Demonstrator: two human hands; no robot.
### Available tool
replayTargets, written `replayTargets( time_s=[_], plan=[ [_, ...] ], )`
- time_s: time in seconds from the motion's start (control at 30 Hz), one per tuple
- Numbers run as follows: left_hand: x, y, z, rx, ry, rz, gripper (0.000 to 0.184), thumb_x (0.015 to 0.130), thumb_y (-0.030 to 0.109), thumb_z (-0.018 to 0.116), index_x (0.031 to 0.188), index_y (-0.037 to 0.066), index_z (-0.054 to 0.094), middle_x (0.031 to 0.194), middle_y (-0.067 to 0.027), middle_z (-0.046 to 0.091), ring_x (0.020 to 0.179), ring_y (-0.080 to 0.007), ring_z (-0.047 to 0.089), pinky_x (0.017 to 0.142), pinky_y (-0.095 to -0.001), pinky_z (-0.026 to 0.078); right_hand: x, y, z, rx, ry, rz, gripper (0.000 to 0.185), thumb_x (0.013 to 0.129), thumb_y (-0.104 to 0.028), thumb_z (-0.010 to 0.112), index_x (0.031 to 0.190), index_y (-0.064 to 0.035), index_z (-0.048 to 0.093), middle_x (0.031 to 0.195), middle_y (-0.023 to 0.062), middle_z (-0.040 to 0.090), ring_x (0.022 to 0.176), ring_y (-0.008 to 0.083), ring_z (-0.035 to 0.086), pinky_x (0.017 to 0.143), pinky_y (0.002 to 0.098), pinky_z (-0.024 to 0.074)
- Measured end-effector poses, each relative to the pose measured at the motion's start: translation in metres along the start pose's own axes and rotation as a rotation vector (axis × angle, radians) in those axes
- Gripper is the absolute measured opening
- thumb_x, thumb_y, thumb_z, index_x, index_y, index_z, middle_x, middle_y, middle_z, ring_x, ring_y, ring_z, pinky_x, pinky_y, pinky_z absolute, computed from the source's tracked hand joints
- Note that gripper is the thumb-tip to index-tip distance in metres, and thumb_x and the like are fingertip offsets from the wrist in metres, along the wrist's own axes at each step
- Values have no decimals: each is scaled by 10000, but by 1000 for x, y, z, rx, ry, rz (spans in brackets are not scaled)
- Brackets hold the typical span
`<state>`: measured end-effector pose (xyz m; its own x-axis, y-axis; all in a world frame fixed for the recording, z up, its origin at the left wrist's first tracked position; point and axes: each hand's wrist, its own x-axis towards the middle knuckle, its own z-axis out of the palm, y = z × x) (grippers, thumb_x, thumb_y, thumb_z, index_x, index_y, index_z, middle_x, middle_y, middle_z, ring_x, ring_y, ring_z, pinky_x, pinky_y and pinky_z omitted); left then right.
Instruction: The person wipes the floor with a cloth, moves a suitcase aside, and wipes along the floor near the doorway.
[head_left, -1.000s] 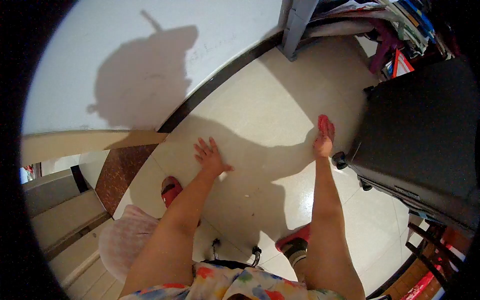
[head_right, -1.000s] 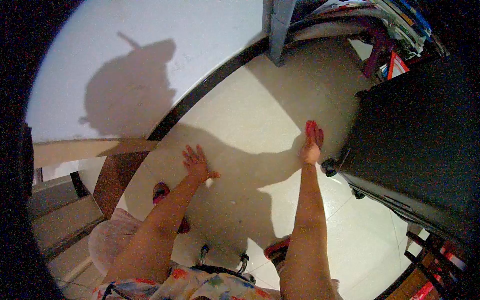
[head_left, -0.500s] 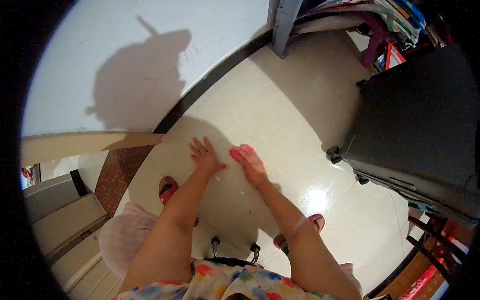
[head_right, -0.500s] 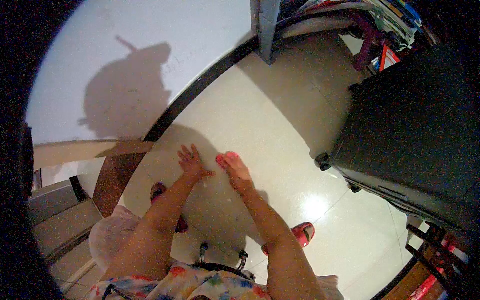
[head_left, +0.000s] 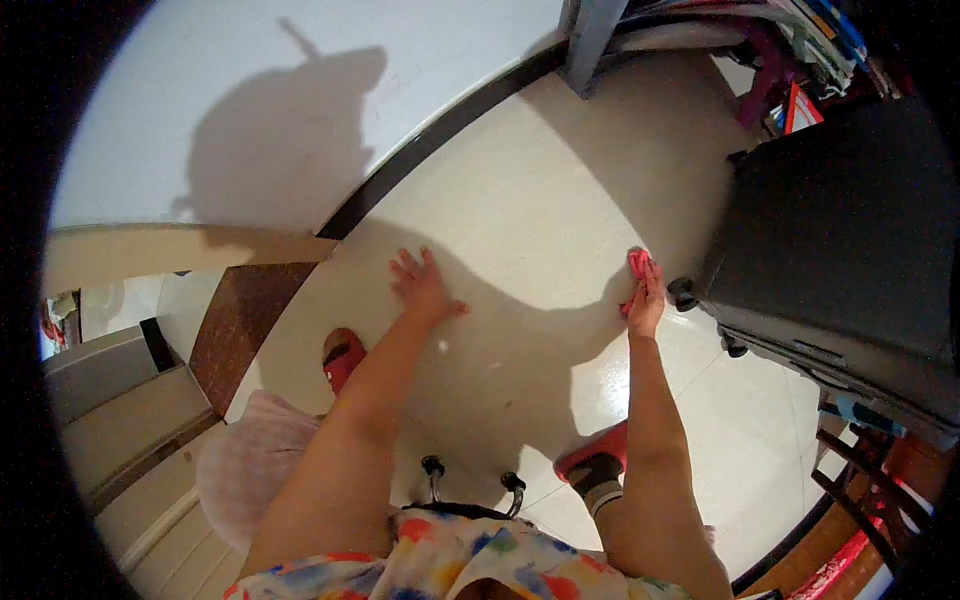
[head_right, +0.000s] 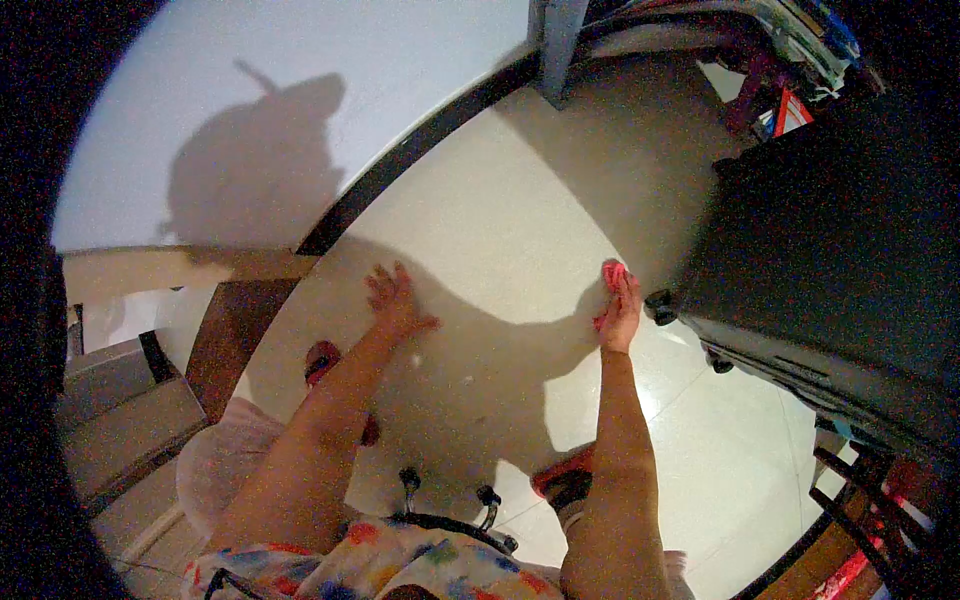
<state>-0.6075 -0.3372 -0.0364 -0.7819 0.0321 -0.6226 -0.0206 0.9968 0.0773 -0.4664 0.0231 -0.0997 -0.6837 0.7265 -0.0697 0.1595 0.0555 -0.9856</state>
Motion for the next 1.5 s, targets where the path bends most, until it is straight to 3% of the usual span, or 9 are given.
replayTargets(
  time_s=[0.13,0.23,0.37,0.73,0.87,0.93,1.0,1.1,1.5],
  plan=[
    [-1,-1,4,32,25,4,1414,495,503,871,1484,101,-56,1500,-297,-132,1374,-518,-69,1051,-661,156,-25,-5,29,441,44,111,331,937,-87,466,1260,-62,532,1301,113,491,1238,258,432,1061,355,324],
    [2,-2,7,52,41,2,1418,491,524,864,1486,106,-56,1503,-296,-121,1376,-517,-48,1054,-657,159,-59,-13,43,-554,-108,-449,345,926,-53,454,1265,-71,515,1276,131,493,1228,299,439,1055,370,327],
    [1,2,2,55,35,-23,1429,482,541,860,1485,107,-59,1503,-297,-119,1378,-515,-30,1061,-645,167,-108,0,84,-714,-151,-459,431,880,-31,460,1292,-140,521,1318,129,497,1246,357,434,1077,428,316],
    [6,-29,22,-72,204,178,1314,500,493,857,1487,91,90,1511,-289,-44,1375,-514,30,1070,-621,179,-180,-32,166,609,-261,524,399,959,-225,492,1319,-55,467,1312,97,529,1264,231,447,1042,372,359],
    [30,-80,40,-228,314,454,1218,521,438,856,1468,64,187,1500,-308,31,1375,-498,78,1095,-566,189,-133,-50,105,715,-2,476,360,969,-302,454,1204,-45,545,1129,60,574,1046,175,538,917,328,423],
    [25,-97,43,-261,336,486,1190,529,415,856,1459,52,207,1493,-315,63,1379,-481,94,1110,-530,191,-119,-25,81,-77,268,-349,318,955,-266,467,1139,-27,566,1109,73,580,1076,185,526,946,336,402],
    [8,-103,36,-177,315,392,1177,535,398,856,1452,41,211,1487,-321,89,1386,-460,104,1124,-492,188,-100,5,51,603,327,57,340,970,-236,433,1165,13,559,1159,87,553,1079,194,523,980,331,371],
    [-6,-125,33,-180,321,288,1189,543,420,856,1457,44,193,1492,-309,88,1396,-433,103,1134,-475,173,-111,1,57,-376,465,-268,285,953,-127,412,1140,0,586,1090,105,546,1065,233,500,956,323,380],
    [3,-143,0,-84,190,8,1234,555,465,854,1486,125,118,1534,-213,49,1400,-438,66,1135,-518,125,-105,-6,179,-739,316,-426,540,813,-20,464,1348,-33,389,1366,187,425,1258,395,364,1081,505,260]
  ],
)
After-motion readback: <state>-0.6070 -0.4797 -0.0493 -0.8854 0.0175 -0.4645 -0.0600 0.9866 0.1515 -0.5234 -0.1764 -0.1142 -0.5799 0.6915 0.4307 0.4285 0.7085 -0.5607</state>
